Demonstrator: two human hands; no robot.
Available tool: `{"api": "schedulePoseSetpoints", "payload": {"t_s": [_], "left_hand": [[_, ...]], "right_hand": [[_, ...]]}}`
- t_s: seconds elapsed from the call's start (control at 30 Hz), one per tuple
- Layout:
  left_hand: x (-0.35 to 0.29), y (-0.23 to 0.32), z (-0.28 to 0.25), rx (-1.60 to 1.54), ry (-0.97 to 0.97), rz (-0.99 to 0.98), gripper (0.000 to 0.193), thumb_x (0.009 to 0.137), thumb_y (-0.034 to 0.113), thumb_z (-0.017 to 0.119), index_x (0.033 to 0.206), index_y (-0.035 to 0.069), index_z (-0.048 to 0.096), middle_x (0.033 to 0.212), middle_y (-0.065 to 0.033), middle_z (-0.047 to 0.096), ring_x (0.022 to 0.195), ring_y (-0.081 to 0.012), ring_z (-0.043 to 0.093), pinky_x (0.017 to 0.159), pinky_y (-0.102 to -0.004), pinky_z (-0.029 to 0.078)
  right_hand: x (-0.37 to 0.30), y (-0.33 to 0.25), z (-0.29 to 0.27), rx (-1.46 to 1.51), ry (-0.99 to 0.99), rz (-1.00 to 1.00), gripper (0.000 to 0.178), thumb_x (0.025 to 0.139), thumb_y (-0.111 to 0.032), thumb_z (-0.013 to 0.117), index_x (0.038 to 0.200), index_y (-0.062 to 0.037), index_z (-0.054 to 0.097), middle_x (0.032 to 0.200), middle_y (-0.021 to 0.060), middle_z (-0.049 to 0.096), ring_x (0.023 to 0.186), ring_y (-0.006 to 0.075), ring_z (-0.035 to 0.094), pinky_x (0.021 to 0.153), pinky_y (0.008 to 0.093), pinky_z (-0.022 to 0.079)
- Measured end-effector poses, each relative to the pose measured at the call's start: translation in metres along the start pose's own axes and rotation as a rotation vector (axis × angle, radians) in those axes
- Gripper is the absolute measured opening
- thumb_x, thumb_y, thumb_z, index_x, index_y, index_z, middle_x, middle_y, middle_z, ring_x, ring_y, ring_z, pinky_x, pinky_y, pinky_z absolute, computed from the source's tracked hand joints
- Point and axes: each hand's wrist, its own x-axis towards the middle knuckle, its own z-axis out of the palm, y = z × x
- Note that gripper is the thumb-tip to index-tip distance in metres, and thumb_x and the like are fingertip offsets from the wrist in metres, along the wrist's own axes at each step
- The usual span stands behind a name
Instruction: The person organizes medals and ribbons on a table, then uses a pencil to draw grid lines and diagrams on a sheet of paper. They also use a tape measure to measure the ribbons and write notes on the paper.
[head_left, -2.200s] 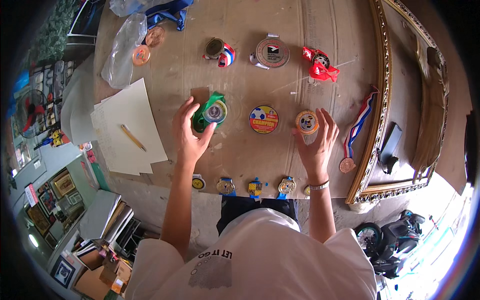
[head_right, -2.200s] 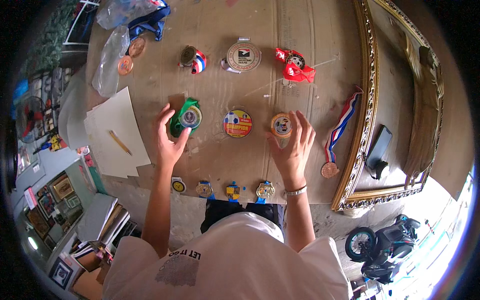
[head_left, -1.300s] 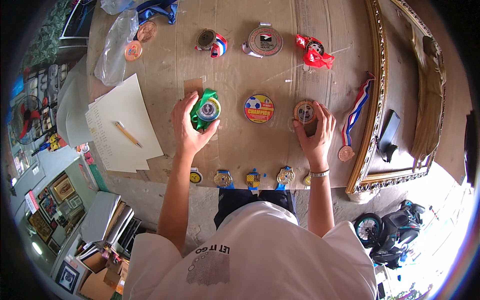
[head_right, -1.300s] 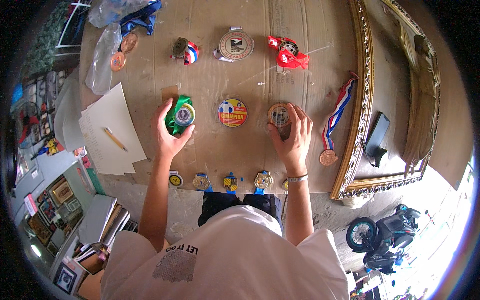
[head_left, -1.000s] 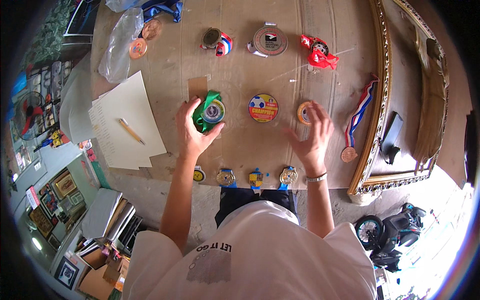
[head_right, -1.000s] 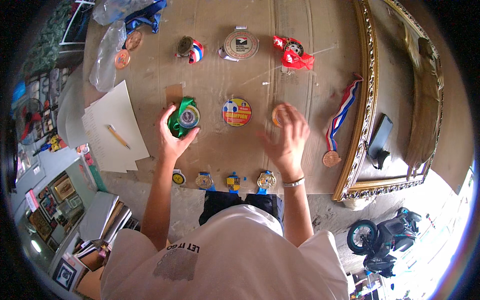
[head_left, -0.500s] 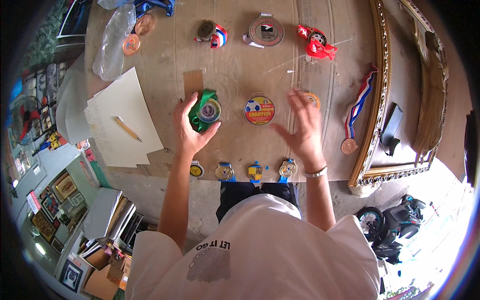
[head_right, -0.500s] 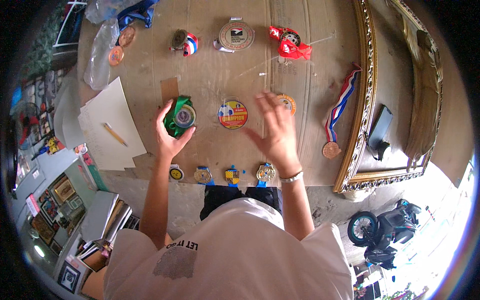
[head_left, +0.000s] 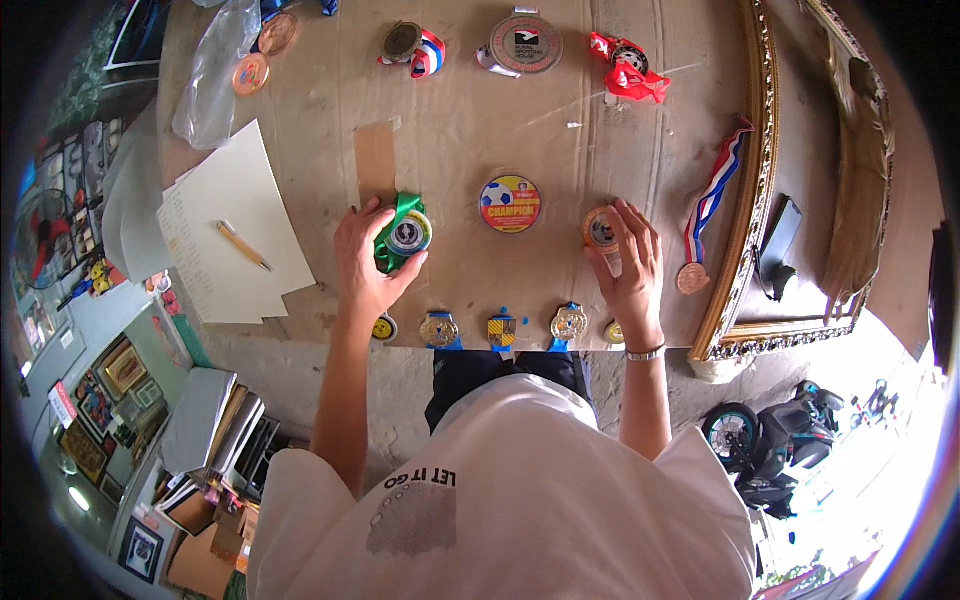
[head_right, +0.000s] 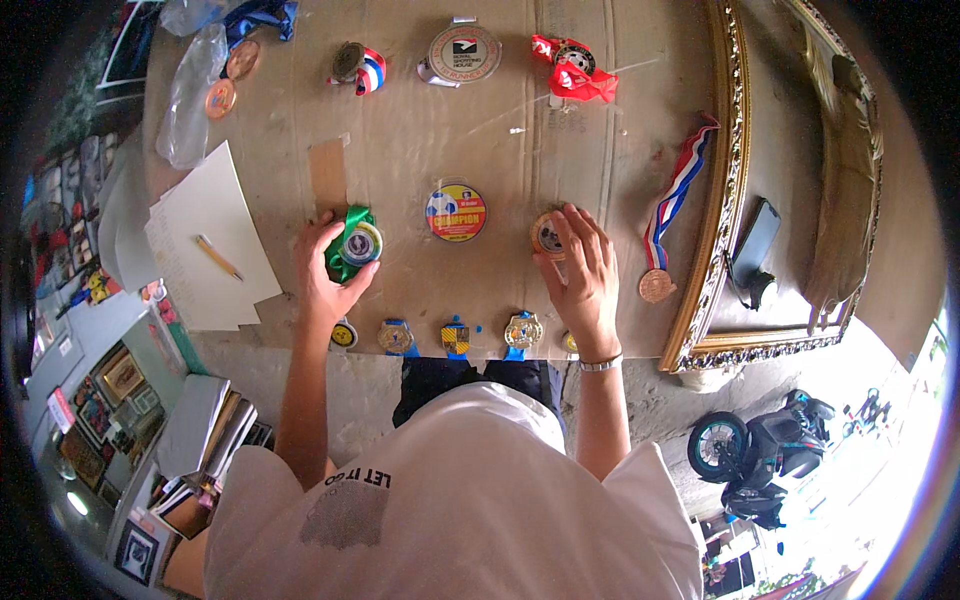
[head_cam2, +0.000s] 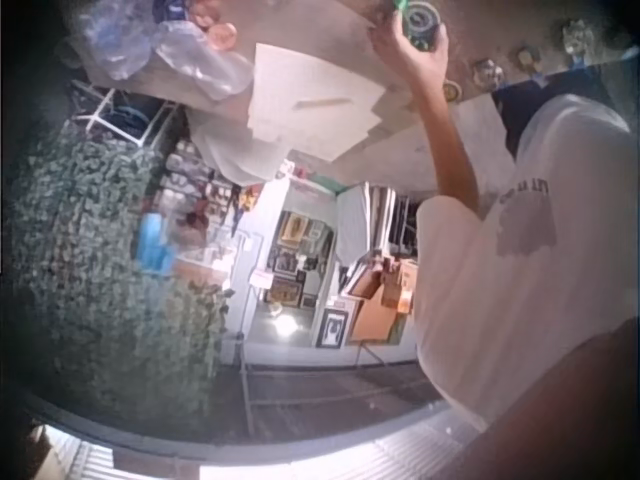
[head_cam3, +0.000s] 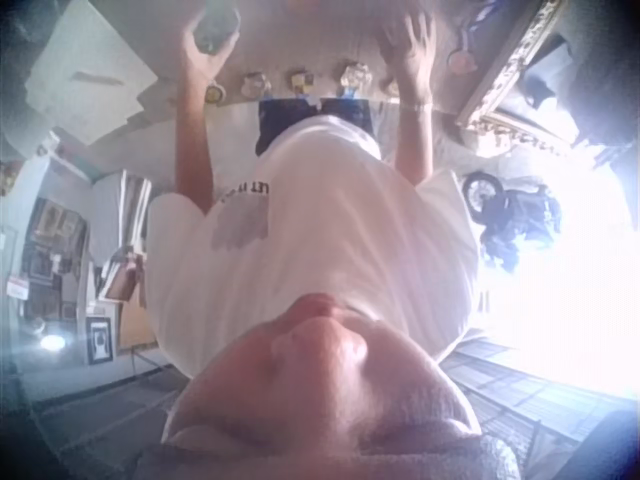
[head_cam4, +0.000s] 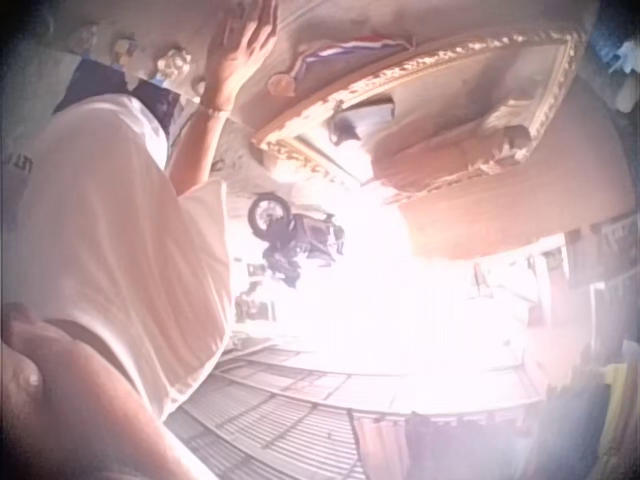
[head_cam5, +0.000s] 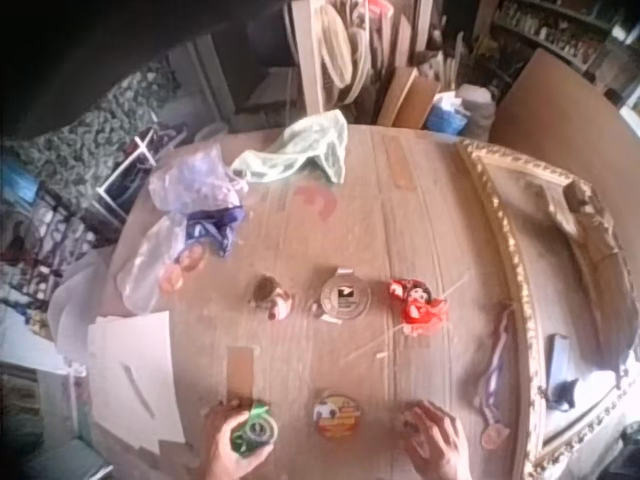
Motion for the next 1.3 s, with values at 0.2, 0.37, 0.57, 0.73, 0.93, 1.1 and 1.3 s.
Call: {"api": "schedulePoseSetpoints", "payload": {"t_s": [0.2, 0.37, 0.57, 0.73, 0.93, 1.1, 1.3], "left_hand": [[-0.006, 0.007, -0.006, 0.029, -0.011, -0.001, 0.072, 0.072, 0.026, 0.088, 0.131, 0.009, 0.052, 0.128, -0.0137, 0.061, 0.127, -0.0361, 0.055, 0.110, -0.0575, 0.037], [-0.010, 0.008, -0.007, 0.040, -0.012, -0.025, 0.073, 0.071, 0.026, 0.089, 0.131, 0.008, 0.052, 0.128, -0.0132, 0.061, 0.125, -0.0361, 0.056, 0.110, -0.0565, 0.037], [-0.021, 0.010, -0.006, -0.024, -0.010, -0.001, 0.074, 0.069, 0.023, 0.091, 0.132, 0.007, 0.055, 0.135, -0.0191, 0.059, 0.125, -0.0403, 0.054, 0.107, -0.0528, 0.041], [-0.023, 0.010, -0.008, -0.003, -0.003, 0.007, 0.073, 0.071, 0.023, 0.090, 0.132, 0.008, 0.053, 0.129, -0.0174, 0.061, 0.122, -0.0391, 0.057, 0.104, -0.0541, 0.041], [-0.024, 0.014, -0.006, -0.012, -0.021, -0.005, 0.070, 0.073, 0.024, 0.088, 0.132, 0.008, 0.053, 0.129, -0.0136, 0.062, 0.125, -0.0379, 0.057, 0.106, -0.0557, 0.040], [-0.027, 0.016, -0.007, -0.013, -0.038, -0.017, 0.071, 0.073, 0.025, 0.089, 0.132, 0.008, 0.053, 0.129, -0.0126, 0.062, 0.125, -0.0372, 0.056, 0.107, -0.0561, 0.039], [-0.031, 0.013, -0.006, -0.009, -0.057, -0.034, 0.073, 0.071, 0.021, 0.090, 0.133, 0.007, 0.054, 0.136, -0.0199, 0.058, 0.126, -0.0395, 0.054, 0.107, -0.0518, 0.039]], "right_hand": [[0.029, -0.044, 0.002, 0.109, -0.070, -0.026, 0.067, 0.080, -0.019, 0.080, 0.142, -0.0106, 0.055, 0.145, 0.0116, 0.054, 0.131, 0.0317, 0.052, 0.107, 0.0442, 0.044], [0.055, -0.064, 0.031, 0.164, -0.201, -0.159, 0.072, 0.078, -0.021, 0.081, 0.144, -0.0119, 0.052, 0.145, 0.0094, 0.054, 0.128, 0.0296, 0.053, 0.103, 0.0417, 0.046], [0.013, -0.067, 0.031, 0.179, -0.284, -0.165, 0.075, 0.077, -0.025, 0.081, 0.144, -0.0123, 0.051, 0.144, 0.0098, 0.053, 0.125, 0.0282, 0.054, 0.099, 0.0413, 0.048], [0.006, -0.060, 0.017, 0.065, -0.132, -0.038, 0.076, 0.074, -0.026, 0.085, 0.142, -0.0117, 0.053, 0.145, 0.0114, 0.052, 0.123, 0.0301, 0.055, 0.100, 0.0435, 0.046], [0.005, -0.011, -0.014, -0.090, -0.043, 0.094, 0.071, 0.079, -0.020, 0.082, 0.143, -0.0132, 0.053, 0.142, 0.0130, 0.054, 0.125, 0.0336, 0.054, 0.104, 0.0451, 0.046], [-0.018, -0.019, -0.010, -0.061, -0.109, 0.053, 0.068, 0.082, -0.015, 0.079, 0.143, -0.0122, 0.052, 0.138, 0.0129, 0.057, 0.124, 0.0326, 0.055, 0.102, 0.0415, 0.050], [-0.035, -0.024, -0.006, -0.014, -0.057, 0.079, 0.066, 0.081, -0.017, 0.081, 0.142, -0.0120, 0.054, 0.136, 0.0124, 0.058, 0.123, 0.0325, 0.056, 0.102, 0.0434, 0.048]]}}
